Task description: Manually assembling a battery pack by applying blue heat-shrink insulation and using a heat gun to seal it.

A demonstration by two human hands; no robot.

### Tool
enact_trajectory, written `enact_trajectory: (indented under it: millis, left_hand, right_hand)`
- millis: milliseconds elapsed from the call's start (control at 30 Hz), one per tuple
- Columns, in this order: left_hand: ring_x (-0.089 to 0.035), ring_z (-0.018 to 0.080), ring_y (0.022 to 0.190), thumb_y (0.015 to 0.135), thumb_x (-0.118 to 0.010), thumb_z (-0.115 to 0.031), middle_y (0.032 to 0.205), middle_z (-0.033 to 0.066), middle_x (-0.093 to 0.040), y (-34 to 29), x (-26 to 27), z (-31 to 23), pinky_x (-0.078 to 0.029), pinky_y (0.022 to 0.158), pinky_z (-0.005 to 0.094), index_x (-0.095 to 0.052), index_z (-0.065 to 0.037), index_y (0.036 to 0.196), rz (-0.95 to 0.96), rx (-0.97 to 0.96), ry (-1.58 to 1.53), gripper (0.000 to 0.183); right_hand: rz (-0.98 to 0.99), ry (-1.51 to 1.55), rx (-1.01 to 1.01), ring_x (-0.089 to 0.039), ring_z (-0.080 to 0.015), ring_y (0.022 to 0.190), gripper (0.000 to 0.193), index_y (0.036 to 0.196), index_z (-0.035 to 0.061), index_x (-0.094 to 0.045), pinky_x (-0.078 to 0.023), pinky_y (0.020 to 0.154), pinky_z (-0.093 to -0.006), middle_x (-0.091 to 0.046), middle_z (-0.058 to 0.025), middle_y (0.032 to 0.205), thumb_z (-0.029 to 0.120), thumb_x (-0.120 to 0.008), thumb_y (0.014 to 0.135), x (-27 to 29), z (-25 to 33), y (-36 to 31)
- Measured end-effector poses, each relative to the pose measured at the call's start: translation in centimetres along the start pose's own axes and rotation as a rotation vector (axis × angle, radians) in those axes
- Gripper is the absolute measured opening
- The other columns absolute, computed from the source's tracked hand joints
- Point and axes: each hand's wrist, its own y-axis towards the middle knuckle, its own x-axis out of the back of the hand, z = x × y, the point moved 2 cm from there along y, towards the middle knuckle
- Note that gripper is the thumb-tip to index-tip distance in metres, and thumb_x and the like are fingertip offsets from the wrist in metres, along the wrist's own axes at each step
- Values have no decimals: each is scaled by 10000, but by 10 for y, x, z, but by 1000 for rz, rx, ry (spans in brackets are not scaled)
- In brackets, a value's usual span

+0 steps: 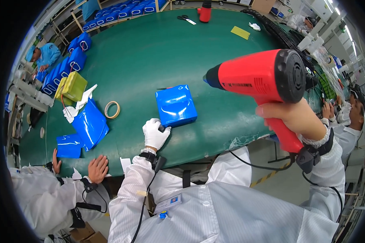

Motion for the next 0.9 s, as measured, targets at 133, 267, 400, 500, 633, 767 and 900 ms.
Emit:
enact_trajectory:
  millis: [133, 267, 400, 500, 633, 767, 900]
  left_hand:
    - [-579, 287, 1003, 716, -808, -274, 1000, 71, -637, 0, -2, 1, -412, 891, 415, -657, -91, 749, 57, 29, 8, 240]
    - [-589, 297, 984, 696, -827, -279, 996, 73, -643, 0, -2, 1, -440, 867, 439, -601, -99, 664, 33, 33, 9, 290]
    - [-589, 295, 991, 697, -825, -279, 997, 74, -644, 1, -3, 2, -439, 872, 438, -603, -99, 666, 41, 33, 20, 288]
    - [-590, 296, 990, 698, -824, -284, 996, 74, -644, 1, -2, 2, -442, 868, 440, -611, -98, 671, 34, 21, 30, 285]
    - [-595, 299, 984, 695, -822, -294, 994, 76, -648, 1, 0, 2, -447, 864, 443, -627, -90, 687, 26, 12, 37, 283]
    - [-598, 302, 981, 693, -820, -300, 994, 80, -653, 1, -1, 0, -449, 864, 443, -636, -84, 697, 21, 14, 26, 283]
    - [-597, 300, 968, 693, -817, -297, 984, 77, -653, 2, 0, -3, -446, 857, 440, -608, -89, 658, 10, 2, 21, 297]
  right_hand:
    - [11, 87, -38, -645, -180, 627, 313, 1070, 18, -638, -528, 570, -318, -649, -68, 806, 125, -755, 800, 3, 0, 6]
    - [13, 48, 7, -650, -171, 638, 333, 1089, 12, -633, -533, 578, -320, -648, -67, 826, 123, -756, 801, 3, -7, 10]
    - [34, 67, -11, -652, -173, 645, 358, 1111, 12, -628, -535, 581, -322, -646, -63, 834, 119, -767, 799, 7, -10, 13]
    - [43, 76, -9, -653, -171, 653, 369, 1114, 11, -628, -534, 583, -317, -644, -59, 835, 118, -779, 794, 5, -8, 15]
    - [70, 129, 50, -628, -165, 633, 303, 1047, -3, -627, -524, 566, -332, -638, -57, 830, 119, -761, 803, -9, -1, 20]
    - [173, 104, 136, -625, -157, 646, 257, 1018, 6, -631, -517, 581, -331, -638, -50, 825, 110, -747, 814, -30, 14, 29]
    - [231, 34, 246, -606, -141, 664, 229, 1002, 21, -627, -513, 624, -334, -640, -36, 810, 89, -720, 804, -53, 25, 33]
